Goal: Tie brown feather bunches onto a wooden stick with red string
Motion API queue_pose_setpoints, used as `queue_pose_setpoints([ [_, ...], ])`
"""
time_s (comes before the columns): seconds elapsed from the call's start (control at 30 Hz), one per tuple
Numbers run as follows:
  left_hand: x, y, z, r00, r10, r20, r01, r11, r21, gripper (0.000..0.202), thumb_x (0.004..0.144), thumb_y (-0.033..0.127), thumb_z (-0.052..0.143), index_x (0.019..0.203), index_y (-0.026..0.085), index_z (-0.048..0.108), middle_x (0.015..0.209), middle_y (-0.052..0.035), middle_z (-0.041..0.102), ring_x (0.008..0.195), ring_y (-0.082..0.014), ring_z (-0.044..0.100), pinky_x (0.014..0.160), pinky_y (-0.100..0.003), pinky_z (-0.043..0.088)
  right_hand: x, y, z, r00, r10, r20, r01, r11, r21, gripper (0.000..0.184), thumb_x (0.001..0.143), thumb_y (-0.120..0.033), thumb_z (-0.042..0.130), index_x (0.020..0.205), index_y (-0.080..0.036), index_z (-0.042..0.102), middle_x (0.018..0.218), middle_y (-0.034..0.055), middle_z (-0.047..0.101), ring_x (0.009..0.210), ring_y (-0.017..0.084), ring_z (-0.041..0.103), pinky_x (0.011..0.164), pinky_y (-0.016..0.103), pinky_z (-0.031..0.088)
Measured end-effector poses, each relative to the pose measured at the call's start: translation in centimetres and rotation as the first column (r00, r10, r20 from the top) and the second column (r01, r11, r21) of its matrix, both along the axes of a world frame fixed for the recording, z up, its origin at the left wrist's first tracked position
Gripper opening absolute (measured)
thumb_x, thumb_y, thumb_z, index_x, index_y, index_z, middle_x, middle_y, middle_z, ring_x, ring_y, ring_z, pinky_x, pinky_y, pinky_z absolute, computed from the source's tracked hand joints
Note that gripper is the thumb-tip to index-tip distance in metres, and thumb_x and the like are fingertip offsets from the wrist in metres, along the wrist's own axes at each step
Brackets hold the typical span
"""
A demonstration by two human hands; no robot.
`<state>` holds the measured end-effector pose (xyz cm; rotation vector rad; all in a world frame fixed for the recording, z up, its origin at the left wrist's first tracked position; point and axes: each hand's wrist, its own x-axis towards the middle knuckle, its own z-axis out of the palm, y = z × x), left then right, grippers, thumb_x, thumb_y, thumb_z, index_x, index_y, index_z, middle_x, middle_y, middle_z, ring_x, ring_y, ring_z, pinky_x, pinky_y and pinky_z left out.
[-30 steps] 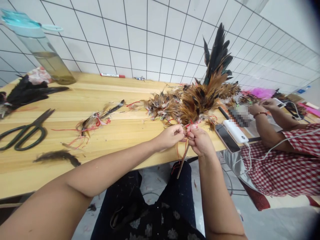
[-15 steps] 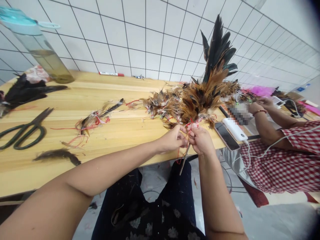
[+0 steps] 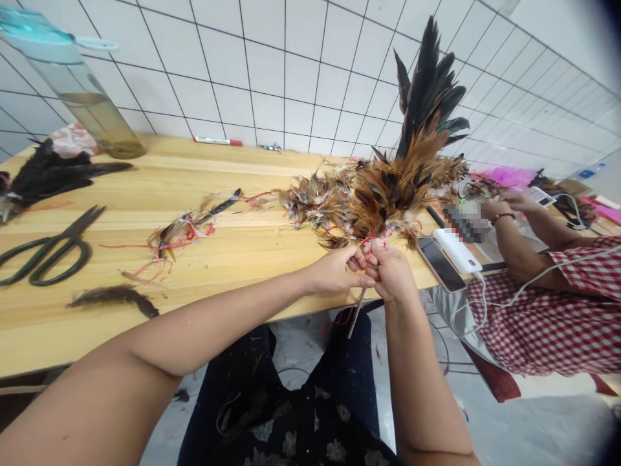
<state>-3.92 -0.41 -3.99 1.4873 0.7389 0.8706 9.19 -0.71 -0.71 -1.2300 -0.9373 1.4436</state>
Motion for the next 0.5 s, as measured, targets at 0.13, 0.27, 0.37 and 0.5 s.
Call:
queue_pose_setpoints([
  [0.13,0.1,0.0,-0.3,0.985,0.045,0.165,-0.036,0.997,-0.062,0.023,0.079,0.032,0.064,0.077,0.014,0.049,0.075,0.0004,0.054,0.071,-0.0089,0.052,0.067,-0.023,0.041,-0.2,-0.1,0.2,1.0,0.006,-0.011,-0.006,0.999,0.031,0.029,0.078,-0.038,0.064,0.064,-0.018,0.049,0.046,-0.0081,0.034,0.037,0.003,0.024,0.033,0.016,0.018],
  [0.27,-0.7,0.4,0.2,0.958,-0.062,0.279,0.14,0.954,-0.266,0.021,0.081,0.031,0.059,0.081,0.017,0.043,0.074,0.0006,0.056,0.055,-0.0057,0.05,0.049,-0.017,0.032,0.3,0.0,0.0,1.0,-0.025,0.001,0.025,1.0,0.018,0.03,0.076,-0.039,0.066,0.065,-0.017,0.05,0.046,-0.0081,0.036,0.037,0.003,0.024,0.033,0.014,0.018],
  [0.37,-1.4,0.8,1.0,0.976,-0.071,0.206,0.114,0.972,-0.204,0.02,0.081,0.029,0.058,0.08,0.017,0.043,0.058,0.007,0.044,0.043,-0.003,0.031,0.044,-0.017,0.019,0.7,0.0,-0.2,0.998,-0.053,0.028,0.052,0.998,0.021,0.029,0.076,-0.038,0.066,0.066,-0.016,0.052,0.046,-0.0081,0.036,0.037,0.002,0.021,0.032,0.013,0.016],
  [0.5,-2.2,1.5,1.5,0.997,0.051,0.065,-0.056,0.996,0.071,0.017,0.079,0.028,0.059,0.074,0.014,0.051,0.062,0.0047,0.044,0.057,-0.0062,0.039,0.055,-0.019,0.031,0.9,-0.1,-0.5,0.997,-0.071,0.022,0.071,0.997,-0.005,0.029,0.076,-0.037,0.067,0.066,-0.016,0.051,0.047,-0.0086,0.035,0.039,0.002,0.021,0.032,0.013,0.015],
])
